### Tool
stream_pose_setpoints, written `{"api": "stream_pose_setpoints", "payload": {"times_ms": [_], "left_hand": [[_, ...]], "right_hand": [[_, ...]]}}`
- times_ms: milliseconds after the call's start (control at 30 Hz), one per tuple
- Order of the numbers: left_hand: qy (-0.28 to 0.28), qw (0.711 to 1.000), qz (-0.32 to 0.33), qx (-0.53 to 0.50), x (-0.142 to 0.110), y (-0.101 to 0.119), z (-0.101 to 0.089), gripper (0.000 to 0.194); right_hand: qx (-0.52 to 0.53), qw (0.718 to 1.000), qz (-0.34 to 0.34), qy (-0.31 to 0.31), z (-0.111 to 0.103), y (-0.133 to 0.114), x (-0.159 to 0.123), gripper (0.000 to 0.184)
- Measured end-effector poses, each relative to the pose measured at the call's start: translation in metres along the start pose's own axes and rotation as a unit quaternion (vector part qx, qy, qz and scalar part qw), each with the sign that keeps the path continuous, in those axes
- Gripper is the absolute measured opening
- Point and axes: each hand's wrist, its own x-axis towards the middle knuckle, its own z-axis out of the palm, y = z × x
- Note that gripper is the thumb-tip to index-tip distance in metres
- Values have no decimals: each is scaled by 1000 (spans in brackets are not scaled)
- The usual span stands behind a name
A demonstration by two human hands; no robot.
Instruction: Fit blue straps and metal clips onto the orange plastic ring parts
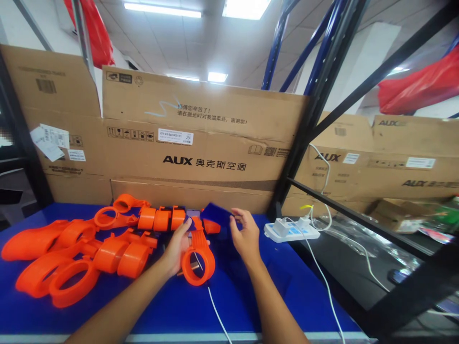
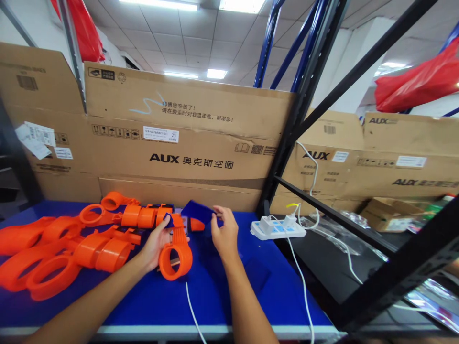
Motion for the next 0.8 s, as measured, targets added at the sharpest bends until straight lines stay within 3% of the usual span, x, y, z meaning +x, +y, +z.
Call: {"api": "stream_pose_setpoints", "payload": {"times_ms": [167,300,467,633,800], "left_hand": [[-13,1000,1,-18,0,1,0,57],[-24,999,25,-42,2,1,-3,58],[-43,997,37,-43,5,-1,-1,57],[-71,994,62,-55,7,2,4,63],[-37,995,82,-46,5,3,7,58]], "right_hand": [[51,996,-39,-69,15,-15,-12,26],[107,989,-25,-94,21,-14,-16,37],[172,965,-24,-197,24,-19,-22,34],[212,948,-38,-235,24,-35,-25,38],[238,929,-46,-278,20,-49,-23,48]]}}
